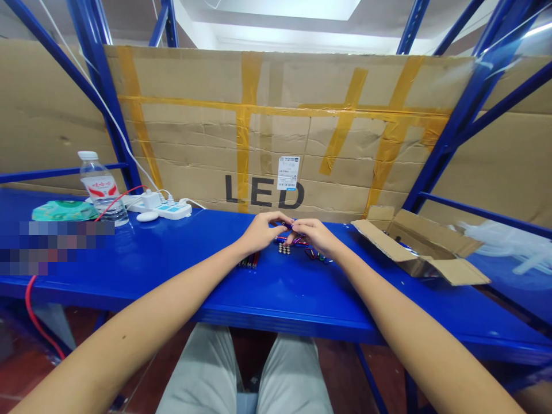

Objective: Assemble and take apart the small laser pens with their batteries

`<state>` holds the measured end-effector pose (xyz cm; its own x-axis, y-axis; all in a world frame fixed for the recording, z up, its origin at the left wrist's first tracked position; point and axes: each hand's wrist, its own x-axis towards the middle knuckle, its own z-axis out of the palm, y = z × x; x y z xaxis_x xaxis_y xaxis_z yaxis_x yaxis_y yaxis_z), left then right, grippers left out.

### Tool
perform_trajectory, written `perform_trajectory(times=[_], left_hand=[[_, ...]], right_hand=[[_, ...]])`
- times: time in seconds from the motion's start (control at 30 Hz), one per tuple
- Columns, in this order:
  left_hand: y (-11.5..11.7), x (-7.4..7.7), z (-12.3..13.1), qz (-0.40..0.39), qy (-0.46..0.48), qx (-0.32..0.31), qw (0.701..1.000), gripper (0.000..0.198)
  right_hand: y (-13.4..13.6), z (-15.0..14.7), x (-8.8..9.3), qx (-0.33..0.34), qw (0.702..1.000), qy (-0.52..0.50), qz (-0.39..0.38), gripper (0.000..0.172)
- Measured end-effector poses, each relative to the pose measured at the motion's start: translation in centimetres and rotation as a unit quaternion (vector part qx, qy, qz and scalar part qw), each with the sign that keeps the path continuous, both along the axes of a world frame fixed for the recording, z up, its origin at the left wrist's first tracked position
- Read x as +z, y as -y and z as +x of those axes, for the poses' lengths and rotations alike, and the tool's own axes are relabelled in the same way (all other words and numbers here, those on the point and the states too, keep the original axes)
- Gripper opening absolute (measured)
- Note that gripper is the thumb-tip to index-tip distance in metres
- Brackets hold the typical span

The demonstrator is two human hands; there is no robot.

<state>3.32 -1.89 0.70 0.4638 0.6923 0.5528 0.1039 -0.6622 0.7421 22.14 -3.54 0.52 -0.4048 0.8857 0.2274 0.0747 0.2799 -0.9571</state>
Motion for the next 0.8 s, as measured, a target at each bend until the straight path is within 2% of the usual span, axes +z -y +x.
perform_trajectory(times=[0.1,0.17,0.3,0.47,0.8], left_hand=[[-0.3,0.1,0.2,-0.097,0.083,-0.029,0.991,0.02],[-0.6,0.3,0.1,-0.182,0.159,-0.052,0.969,0.02],[-1.3,0.8,-0.7,-0.286,0.255,-0.095,0.919,0.044],[-1.6,1.0,-1.3,-0.325,0.276,-0.094,0.9,0.057],[-1.7,0.7,-1.2,-0.336,0.261,-0.085,0.901,0.061]], right_hand=[[0.0,0.1,0.0,-0.019,1.0,-0.002,0.001,0.021],[-0.1,0.1,0.0,-0.026,1.0,-0.004,0.006,0.019],[-0.3,0.2,-0.1,-0.048,0.998,0.009,0.027,0.014],[-0.2,0.0,-0.1,-0.068,0.998,-0.007,-0.01,0.013],[-0.4,0.2,-0.1,-0.088,0.996,-0.005,-0.002,0.019]])
